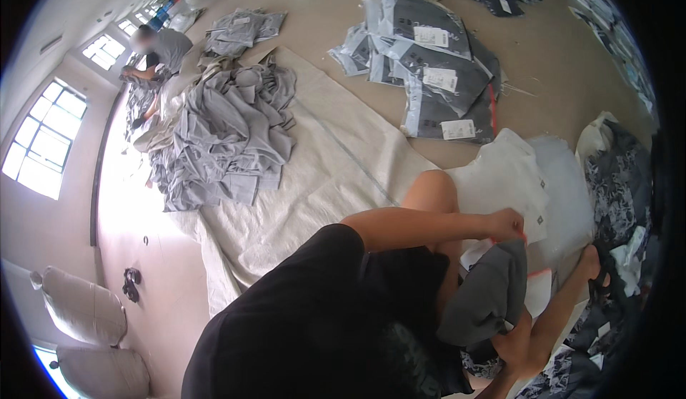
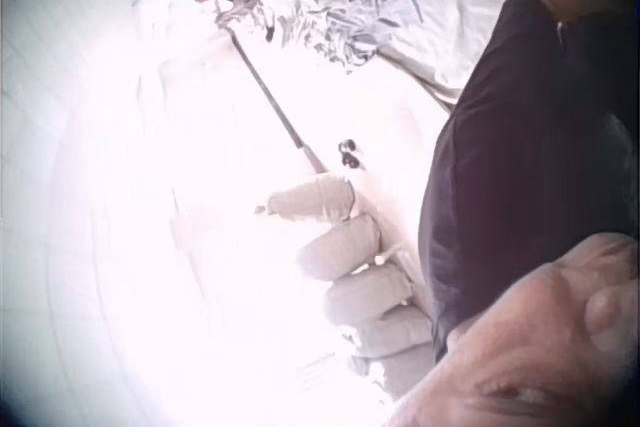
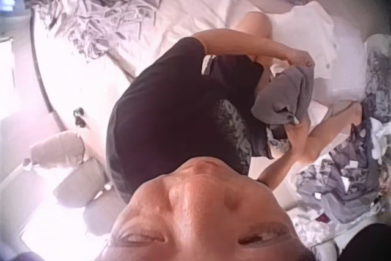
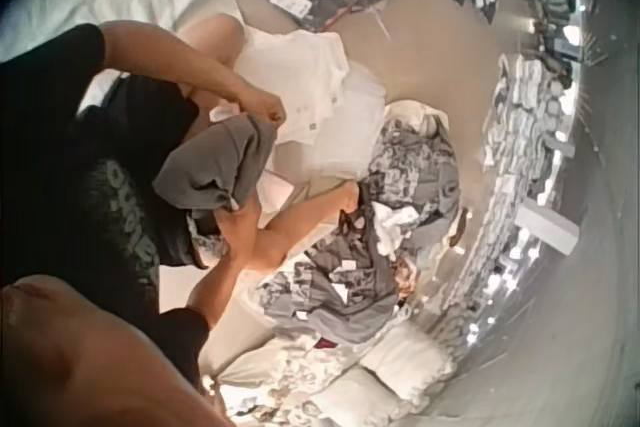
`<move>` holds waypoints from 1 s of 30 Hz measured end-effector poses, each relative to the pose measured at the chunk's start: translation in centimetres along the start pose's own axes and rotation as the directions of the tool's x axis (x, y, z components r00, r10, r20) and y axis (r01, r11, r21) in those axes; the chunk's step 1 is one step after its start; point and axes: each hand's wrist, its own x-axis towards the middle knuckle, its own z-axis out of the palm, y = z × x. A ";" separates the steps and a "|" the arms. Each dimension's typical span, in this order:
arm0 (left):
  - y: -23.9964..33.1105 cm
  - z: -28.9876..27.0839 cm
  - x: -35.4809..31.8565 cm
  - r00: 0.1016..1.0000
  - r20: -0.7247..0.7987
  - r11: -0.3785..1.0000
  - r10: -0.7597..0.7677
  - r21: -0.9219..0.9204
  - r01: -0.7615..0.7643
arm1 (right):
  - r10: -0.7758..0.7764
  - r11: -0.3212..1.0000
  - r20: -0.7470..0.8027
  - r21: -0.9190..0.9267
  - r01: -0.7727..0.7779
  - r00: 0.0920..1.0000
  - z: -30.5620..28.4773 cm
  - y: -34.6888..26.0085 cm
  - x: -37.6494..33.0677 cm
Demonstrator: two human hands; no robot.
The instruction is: The person sits on the floor and folds gray pants, placing each folded item into a clear plastic bag. They repeat this process for multiple pairs of pants, stacking the packaged items to the side.
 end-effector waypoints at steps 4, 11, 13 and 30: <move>3.6 -1.6 -0.8 0.757 -0.603 0.960 0.252 0.256 -0.116 | 0.019 0.995 0.008 -0.099 -0.018 1.000 0.8 2.2 -1.0; 13.9 -1.3 -8.5 0.757 -0.079 0.752 0.649 0.221 -0.621 | 0.071 0.993 -0.396 0.111 -0.029 0.915 -1.5 11.8 -0.5; 14.7 -1.0 -9.6 0.766 -0.078 0.759 0.638 0.233 -0.608 | 0.113 0.987 -0.478 0.152 -0.045 0.871 -2.9 12.0 0.9; 6.1 4.6 -10.6 0.455 0.283 0.025 0.845 0.827 -0.561 | 0.195 0.972 -0.319 -0.060 -0.226 0.927 2.5 9.9 2.0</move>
